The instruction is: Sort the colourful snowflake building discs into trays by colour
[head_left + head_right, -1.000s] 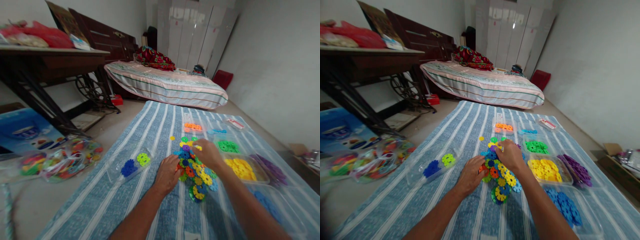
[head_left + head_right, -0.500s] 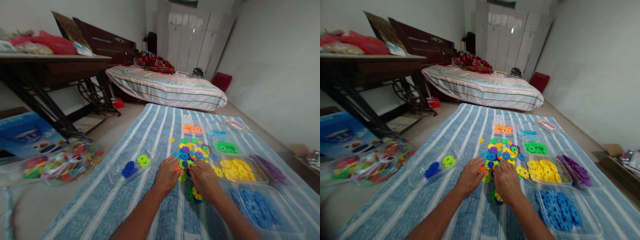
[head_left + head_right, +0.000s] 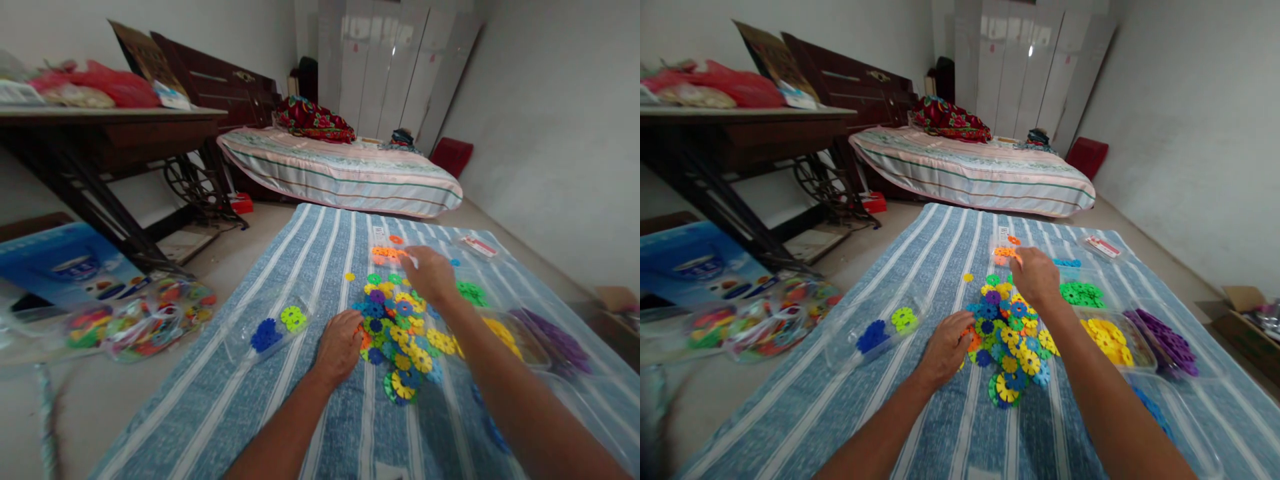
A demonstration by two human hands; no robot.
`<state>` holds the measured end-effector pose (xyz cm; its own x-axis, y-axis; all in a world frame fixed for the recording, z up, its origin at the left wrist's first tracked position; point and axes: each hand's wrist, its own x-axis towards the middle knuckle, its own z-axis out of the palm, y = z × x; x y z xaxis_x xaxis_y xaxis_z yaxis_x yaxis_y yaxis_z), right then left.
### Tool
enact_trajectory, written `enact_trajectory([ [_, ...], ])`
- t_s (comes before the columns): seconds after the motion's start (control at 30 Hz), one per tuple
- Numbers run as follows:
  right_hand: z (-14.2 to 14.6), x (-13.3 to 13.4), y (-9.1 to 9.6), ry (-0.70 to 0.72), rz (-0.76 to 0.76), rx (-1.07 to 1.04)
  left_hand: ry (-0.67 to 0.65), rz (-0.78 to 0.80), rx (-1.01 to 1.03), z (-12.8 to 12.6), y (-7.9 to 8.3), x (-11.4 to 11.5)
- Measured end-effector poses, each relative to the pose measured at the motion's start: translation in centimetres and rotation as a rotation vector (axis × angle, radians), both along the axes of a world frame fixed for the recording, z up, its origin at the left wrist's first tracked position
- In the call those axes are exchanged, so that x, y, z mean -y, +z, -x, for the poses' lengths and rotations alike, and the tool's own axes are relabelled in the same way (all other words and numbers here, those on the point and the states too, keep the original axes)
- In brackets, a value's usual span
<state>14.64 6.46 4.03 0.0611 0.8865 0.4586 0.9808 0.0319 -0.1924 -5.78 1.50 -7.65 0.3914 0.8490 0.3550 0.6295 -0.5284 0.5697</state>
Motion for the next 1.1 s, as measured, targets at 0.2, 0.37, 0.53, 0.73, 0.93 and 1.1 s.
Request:
enact_trajectory([
  [0.2,4.2,5.9,-5.4,0.413,0.217,-0.014,0.037,0.009,0.143,0.1,-0.2,-0.3],
  [0.37,5.8,8.1,-7.9,0.455,0.217,0.075,0.069,0.055,0.172,0.2,0.1,-0.2],
  [0.53,6.4,8.2,-9.2,0.450,0.132,0.124,0.068,0.061,0.183,0.3,0.4,-0.3],
  [0.73,6.7,8.5,-9.8,0.532,-0.045,0.101,0.083,0.067,0.194,0.4,0.6,-0.4],
  [0.93,5.7,8.0,-8.2,0.534,-0.060,0.018,0.081,0.050,0.217,0.5,0.5,-0.6],
  [1.1,4.5,7.3,-7.2,0.501,0.073,-0.054,0.085,0.042,0.207,0.6,0.3,-0.8],
])
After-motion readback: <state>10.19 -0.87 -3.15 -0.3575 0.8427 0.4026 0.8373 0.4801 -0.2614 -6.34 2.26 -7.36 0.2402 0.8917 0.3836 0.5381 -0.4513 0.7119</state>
